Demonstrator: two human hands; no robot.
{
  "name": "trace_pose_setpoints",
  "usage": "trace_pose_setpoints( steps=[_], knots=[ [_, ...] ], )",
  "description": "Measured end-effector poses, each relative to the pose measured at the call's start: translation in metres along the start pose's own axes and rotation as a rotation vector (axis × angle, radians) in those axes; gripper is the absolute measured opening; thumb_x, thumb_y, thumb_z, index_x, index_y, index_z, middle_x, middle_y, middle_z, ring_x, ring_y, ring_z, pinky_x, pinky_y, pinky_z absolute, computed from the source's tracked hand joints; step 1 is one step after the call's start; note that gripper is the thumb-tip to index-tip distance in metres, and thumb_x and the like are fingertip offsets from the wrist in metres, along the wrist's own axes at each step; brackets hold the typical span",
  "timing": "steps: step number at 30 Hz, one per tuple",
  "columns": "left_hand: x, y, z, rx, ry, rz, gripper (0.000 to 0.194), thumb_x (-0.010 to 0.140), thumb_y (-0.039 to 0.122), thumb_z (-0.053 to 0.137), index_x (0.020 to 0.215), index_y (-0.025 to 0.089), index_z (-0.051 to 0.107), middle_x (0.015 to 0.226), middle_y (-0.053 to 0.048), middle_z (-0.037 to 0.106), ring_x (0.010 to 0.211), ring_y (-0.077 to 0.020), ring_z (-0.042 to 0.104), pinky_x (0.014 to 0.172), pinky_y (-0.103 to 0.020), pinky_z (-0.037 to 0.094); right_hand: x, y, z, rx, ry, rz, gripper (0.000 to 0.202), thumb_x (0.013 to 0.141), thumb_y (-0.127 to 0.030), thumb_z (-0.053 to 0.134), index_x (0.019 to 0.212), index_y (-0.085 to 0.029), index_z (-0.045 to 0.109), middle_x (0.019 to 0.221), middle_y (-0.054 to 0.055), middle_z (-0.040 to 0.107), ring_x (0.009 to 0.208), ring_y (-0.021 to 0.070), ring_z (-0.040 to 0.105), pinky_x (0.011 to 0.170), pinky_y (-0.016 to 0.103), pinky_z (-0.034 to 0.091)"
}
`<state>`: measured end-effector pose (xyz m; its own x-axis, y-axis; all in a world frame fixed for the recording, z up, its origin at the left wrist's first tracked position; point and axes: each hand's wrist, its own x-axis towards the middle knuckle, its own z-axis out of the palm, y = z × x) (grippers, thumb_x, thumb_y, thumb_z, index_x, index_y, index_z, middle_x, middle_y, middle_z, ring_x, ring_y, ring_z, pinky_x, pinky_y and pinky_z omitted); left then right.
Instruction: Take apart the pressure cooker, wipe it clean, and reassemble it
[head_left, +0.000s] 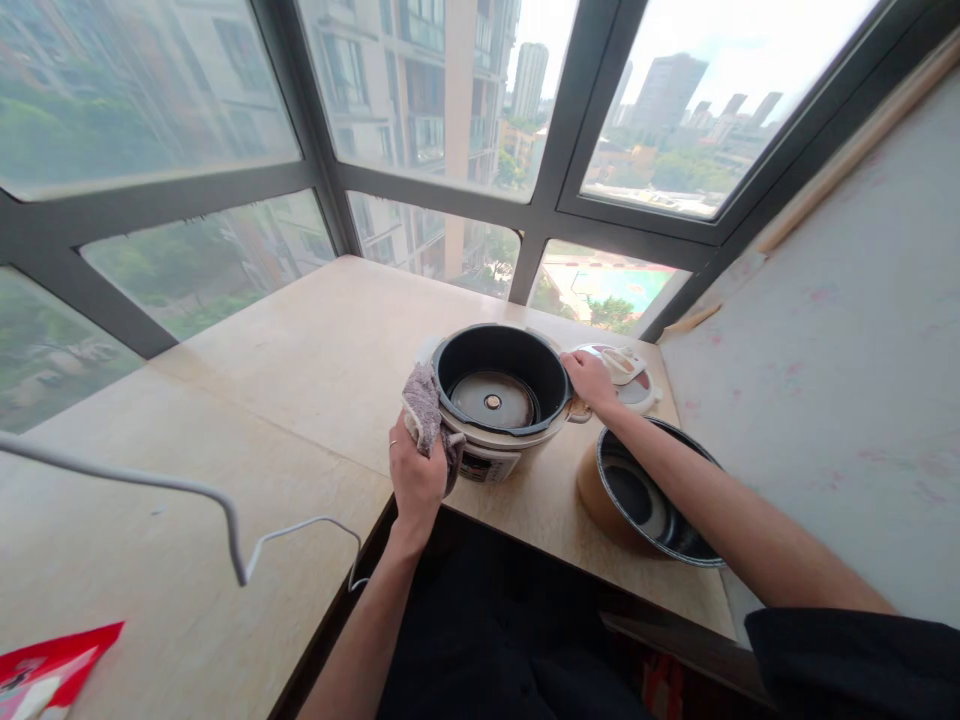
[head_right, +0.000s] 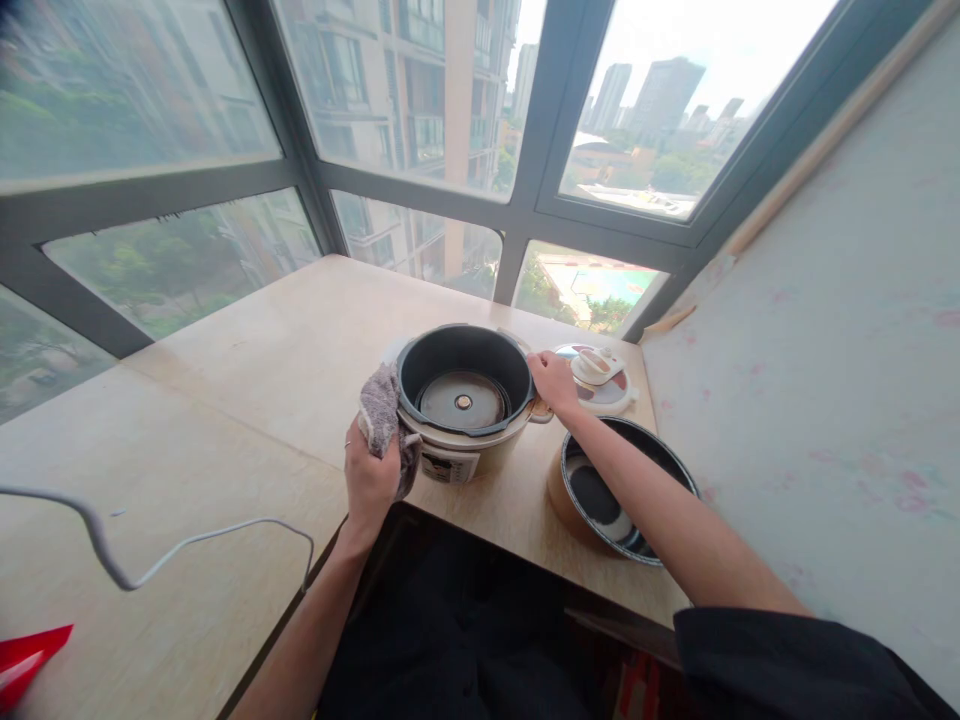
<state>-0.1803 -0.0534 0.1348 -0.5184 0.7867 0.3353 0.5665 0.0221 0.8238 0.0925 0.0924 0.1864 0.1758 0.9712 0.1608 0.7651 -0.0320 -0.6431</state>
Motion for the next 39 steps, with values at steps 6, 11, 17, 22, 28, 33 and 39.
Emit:
trace_pose_setpoints(
  steps=[6,11,17,22,28,33,39],
  knots=[
    [-0.026,0.006,-0.004,-0.035,-0.07,-0.026,0.047,0.091,0.043,0.058,0.129,0.016,0.053,0.124,-0.019,0.063,0.123,-0.0332,0.06,0.106,-0.05,0.048,0.001,-0.002,0.0,-0.023,-0.021,0.018,0.036,0.09,-0.043,0.043,0.08,-0.019,0.068,0.083,0.006,0.071,0.08,0.0198,0.058,0.075,0.029,0.04],
    [-0.068,0.013,0.006,0.006,-0.171,0.104,0.052,0.086,0.034,0.063,0.131,0.015,0.044,0.116,-0.019,0.064,0.109,-0.0345,0.066,0.09,-0.048,0.055,0.001,-0.002,0.001,-0.037,-0.014,0.031,0.035,0.091,-0.041,0.044,0.08,-0.018,0.068,0.082,0.005,0.071,0.077,0.0183,0.057,0.073,0.028,0.039],
    [-0.105,0.015,0.032,0.192,-0.36,0.431,0.057,0.071,0.01,0.059,0.126,0.014,0.047,0.109,-0.018,0.063,0.097,-0.0333,0.066,0.085,-0.046,0.054,0.001,-0.003,0.001,-0.061,-0.023,0.029,0.035,0.094,-0.039,0.044,0.077,-0.019,0.067,0.083,0.006,0.071,0.076,0.0179,0.056,0.074,0.028,0.038],
    [-0.114,0.015,0.046,0.363,-0.648,0.542,0.067,0.067,0.008,0.06,0.133,0.015,0.052,0.114,-0.016,0.064,0.101,-0.0326,0.064,0.086,-0.043,0.052,0.002,-0.002,0.002,-0.066,-0.031,0.032,0.034,0.095,-0.039,0.044,0.079,-0.019,0.066,0.086,0.007,0.072,0.077,0.0184,0.057,0.075,0.028,0.038],
    [-0.119,0.002,0.051,0.428,-0.726,0.511,0.064,0.073,0.008,0.058,0.137,0.015,0.054,0.126,-0.016,0.063,0.11,-0.0319,0.063,0.091,-0.042,0.05,0.003,0.0,0.003,-0.054,-0.038,0.033,0.036,0.096,-0.041,0.042,0.081,-0.019,0.067,0.089,0.01,0.073,0.08,0.0215,0.06,0.077,0.03,0.041],
    [-0.113,-0.016,0.034,0.531,-0.672,0.518,0.048,0.073,0.006,0.057,0.118,0.019,0.065,0.113,-0.012,0.068,0.106,-0.031,0.064,0.087,-0.041,0.049,0.003,0.001,0.005,-0.034,-0.036,0.041,0.035,0.096,-0.042,0.043,0.082,-0.02,0.067,0.09,0.01,0.074,0.084,0.0228,0.062,0.077,0.03,0.042],
    [-0.074,-0.058,-0.005,0.678,-0.558,0.479,0.04,0.071,0.003,0.054,0.107,0.018,0.068,0.116,-0.013,0.069,0.107,-0.0319,0.064,0.087,-0.041,0.048,0.003,0.001,0.006,-0.006,-0.036,0.042,0.033,0.095,-0.041,0.044,0.081,-0.02,0.066,0.09,0.011,0.074,0.084,0.0229,0.064,0.075,0.03,0.041]
  ],
)
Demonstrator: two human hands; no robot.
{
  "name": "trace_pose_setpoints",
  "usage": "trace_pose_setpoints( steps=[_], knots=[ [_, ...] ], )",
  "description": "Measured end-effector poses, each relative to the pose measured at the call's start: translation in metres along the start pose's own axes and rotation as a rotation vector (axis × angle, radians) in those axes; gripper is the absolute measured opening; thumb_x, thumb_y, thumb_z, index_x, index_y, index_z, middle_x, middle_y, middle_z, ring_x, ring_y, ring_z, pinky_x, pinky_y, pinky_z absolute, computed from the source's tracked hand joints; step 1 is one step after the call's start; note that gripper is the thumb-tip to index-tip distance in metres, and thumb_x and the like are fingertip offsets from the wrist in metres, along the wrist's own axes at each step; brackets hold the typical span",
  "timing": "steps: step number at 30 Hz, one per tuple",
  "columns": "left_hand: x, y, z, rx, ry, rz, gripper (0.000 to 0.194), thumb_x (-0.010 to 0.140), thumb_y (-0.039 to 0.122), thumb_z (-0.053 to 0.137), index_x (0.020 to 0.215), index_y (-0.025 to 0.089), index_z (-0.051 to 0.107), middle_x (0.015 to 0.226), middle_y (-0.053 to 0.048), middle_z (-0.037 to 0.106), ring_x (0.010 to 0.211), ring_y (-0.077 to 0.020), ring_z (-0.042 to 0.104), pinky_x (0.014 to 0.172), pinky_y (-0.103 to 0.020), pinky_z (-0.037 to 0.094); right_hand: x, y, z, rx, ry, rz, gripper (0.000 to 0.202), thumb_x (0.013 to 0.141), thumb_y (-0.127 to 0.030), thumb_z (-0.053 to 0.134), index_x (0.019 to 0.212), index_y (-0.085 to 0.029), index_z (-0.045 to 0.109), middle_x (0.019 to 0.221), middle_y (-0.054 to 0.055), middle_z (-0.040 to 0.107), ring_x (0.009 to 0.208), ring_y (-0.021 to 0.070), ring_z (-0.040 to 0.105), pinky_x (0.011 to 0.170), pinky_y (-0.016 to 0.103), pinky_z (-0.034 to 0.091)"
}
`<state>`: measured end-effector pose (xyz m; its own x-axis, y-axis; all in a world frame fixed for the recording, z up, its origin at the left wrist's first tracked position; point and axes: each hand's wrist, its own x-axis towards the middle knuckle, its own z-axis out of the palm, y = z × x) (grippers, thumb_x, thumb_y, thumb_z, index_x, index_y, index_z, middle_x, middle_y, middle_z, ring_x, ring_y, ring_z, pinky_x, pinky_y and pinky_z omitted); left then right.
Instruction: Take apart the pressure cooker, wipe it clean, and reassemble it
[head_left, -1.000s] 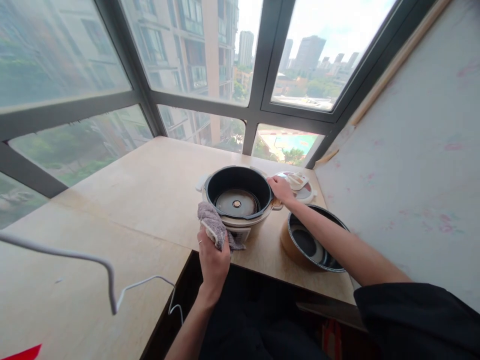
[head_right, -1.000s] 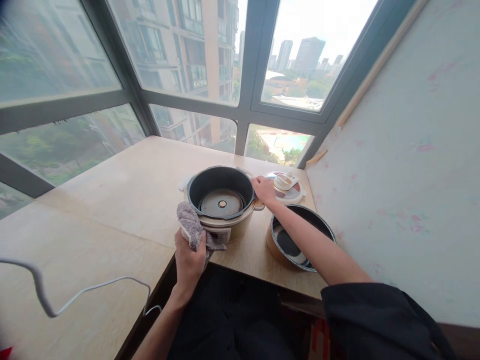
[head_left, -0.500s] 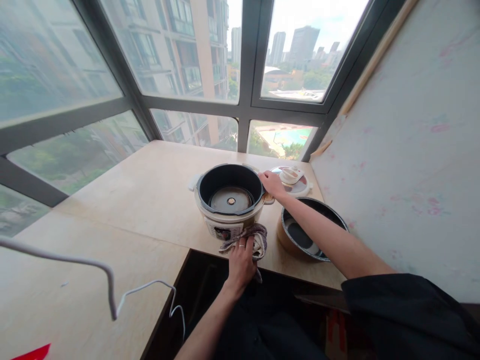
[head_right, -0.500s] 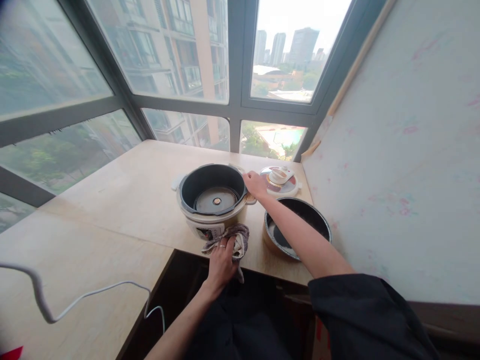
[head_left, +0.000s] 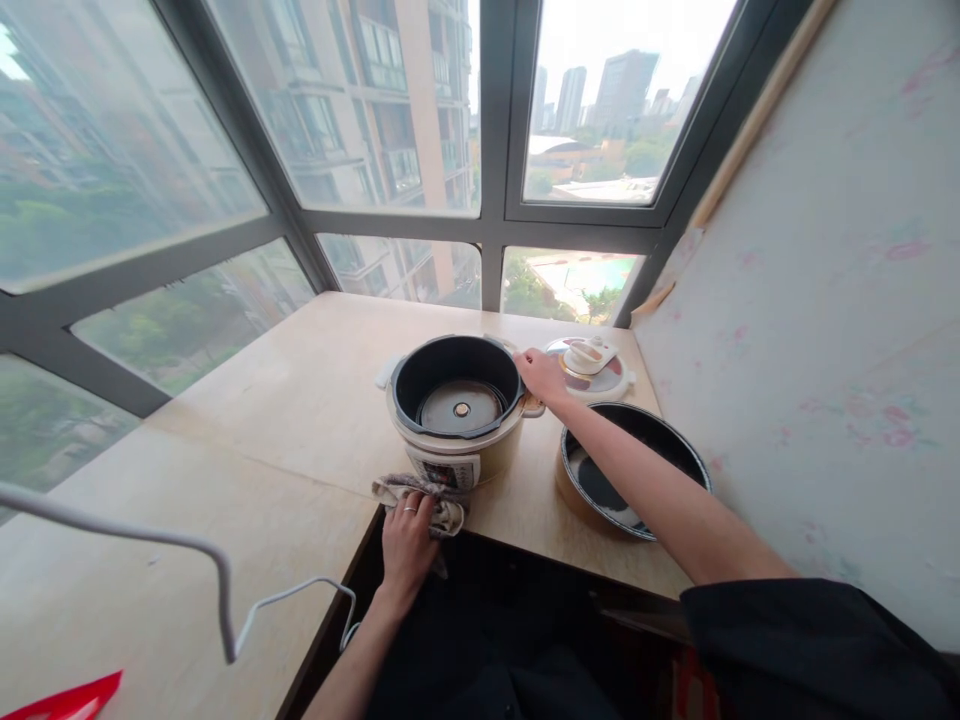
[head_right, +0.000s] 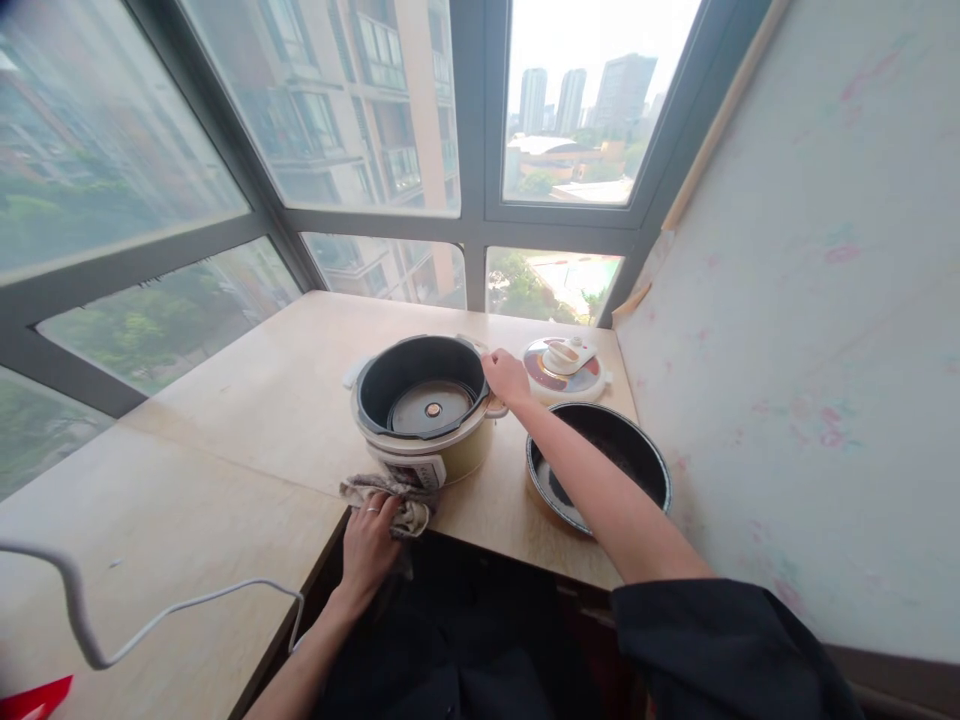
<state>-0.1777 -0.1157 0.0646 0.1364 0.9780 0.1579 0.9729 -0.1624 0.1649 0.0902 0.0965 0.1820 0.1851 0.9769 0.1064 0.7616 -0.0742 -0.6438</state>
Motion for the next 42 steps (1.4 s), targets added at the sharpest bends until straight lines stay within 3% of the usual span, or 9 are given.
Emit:
trace_pose_setpoints(
  steps=[4,8,13,17,20,28,31,37,42],
  knots=[
    [0.007,-0.04,-0.014,-0.08,0.042,-0.159,0.048,0.072,0.004,0.052,0.114,0.02,0.065,0.119,-0.01,0.07,0.105,-0.0287,0.067,0.09,-0.039,0.05,0.0,0.0,0.0,0.019,-0.006,0.001,0.033,0.096,-0.04,0.044,0.08,-0.021,0.066,0.09,0.011,0.074,0.083,0.0232,0.064,0.075,0.03,0.041],
    [0.012,-0.05,-0.027,-0.327,0.208,-0.386,0.036,0.078,0.016,0.051,0.111,0.022,0.062,0.117,-0.009,0.069,0.11,-0.0278,0.065,0.097,-0.041,0.052,0.0,0.001,-0.001,0.043,-0.019,0.008,0.032,0.095,-0.04,0.044,0.079,-0.022,0.064,0.089,0.01,0.074,0.084,0.0237,0.064,0.076,0.03,0.042],
    [0.004,-0.029,-0.051,-0.565,0.402,-0.545,0.032,0.081,0.04,0.057,0.108,0.023,0.06,0.102,-0.011,0.07,0.098,-0.033,0.068,0.088,-0.051,0.057,0.001,0.003,0.0,0.09,-0.044,0.021,0.04,0.098,-0.046,0.035,0.076,-0.023,0.059,0.093,0.013,0.072,0.092,0.0283,0.064,0.081,0.035,0.043],
    [-0.01,0.004,-0.075,-0.573,0.463,-0.335,0.035,0.079,0.045,0.061,0.11,0.029,0.06,0.104,-0.01,0.069,0.1,-0.0374,0.067,0.09,-0.06,0.056,0.002,0.004,0.001,0.156,-0.065,0.034,0.042,0.1,-0.052,0.03,0.08,-0.025,0.055,0.098,0.013,0.071,0.101,0.0303,0.063,0.085,0.037,0.045],
    [-0.014,0.032,-0.087,-0.643,0.42,-0.115,0.035,0.078,0.034,0.063,0.113,0.034,0.061,0.113,-0.008,0.069,0.106,-0.0361,0.068,0.092,-0.059,0.057,0.0,0.008,0.002,0.219,-0.081,0.043,0.044,0.101,-0.056,0.027,0.083,-0.026,0.053,0.101,0.012,0.07,0.105,0.0285,0.063,0.088,0.036,0.046],
    [0.034,0.104,-0.119,-0.925,0.107,0.038,0.033,0.08,0.027,0.06,0.112,0.028,0.068,0.115,-0.008,0.071,0.106,-0.0303,0.068,0.091,-0.045,0.057,-0.031,0.033,-0.008,0.516,-0.091,0.103,0.055,0.097,-0.068,0.022,0.096,-0.023,0.055,0.106,0.011,0.068,0.103,0.0251,0.064,0.09,0.037,0.052],
    [0.051,0.126,-0.121,-1.015,0.034,0.064,0.028,0.084,0.027,0.06,0.111,0.024,0.067,0.111,-0.007,0.072,0.1,-0.0258,0.067,0.089,-0.039,0.055,-0.059,0.044,-0.026,0.733,-0.071,0.133,0.064,0.092,-0.077,0.03,0.109,-0.022,0.058,0.113,0.012,0.068,0.106,0.0279,0.066,0.086,0.039,0.055],
    [0.072,0.156,-0.11,-1.14,-0.032,0.005,0.029,0.082,0.028,0.066,0.109,0.017,0.066,0.107,-0.008,0.071,0.098,-0.0243,0.064,0.09,-0.037,0.049,-0.139,0.06,-0.076,0.884,-0.006,0.034,0.074,0.092,-0.078,0.036,0.141,-0.025,0.053,0.135,0.013,0.062,0.127,0.0316,0.057,0.11,0.051,0.043],
    [0.087,0.171,-0.117,-1.254,-0.15,-0.011,0.031,0.078,0.025,0.067,0.108,0.017,0.066,0.102,-0.004,0.071,0.095,-0.0219,0.064,0.089,-0.034,0.048,-0.196,0.07,-0.078,0.721,-0.266,-0.237,0.094,0.086,-0.062,0.068,0.161,-0.032,0.02,0.169,0.007,0.02,0.155,0.0299,0.019,0.125,0.05,0.02]
  ],
)
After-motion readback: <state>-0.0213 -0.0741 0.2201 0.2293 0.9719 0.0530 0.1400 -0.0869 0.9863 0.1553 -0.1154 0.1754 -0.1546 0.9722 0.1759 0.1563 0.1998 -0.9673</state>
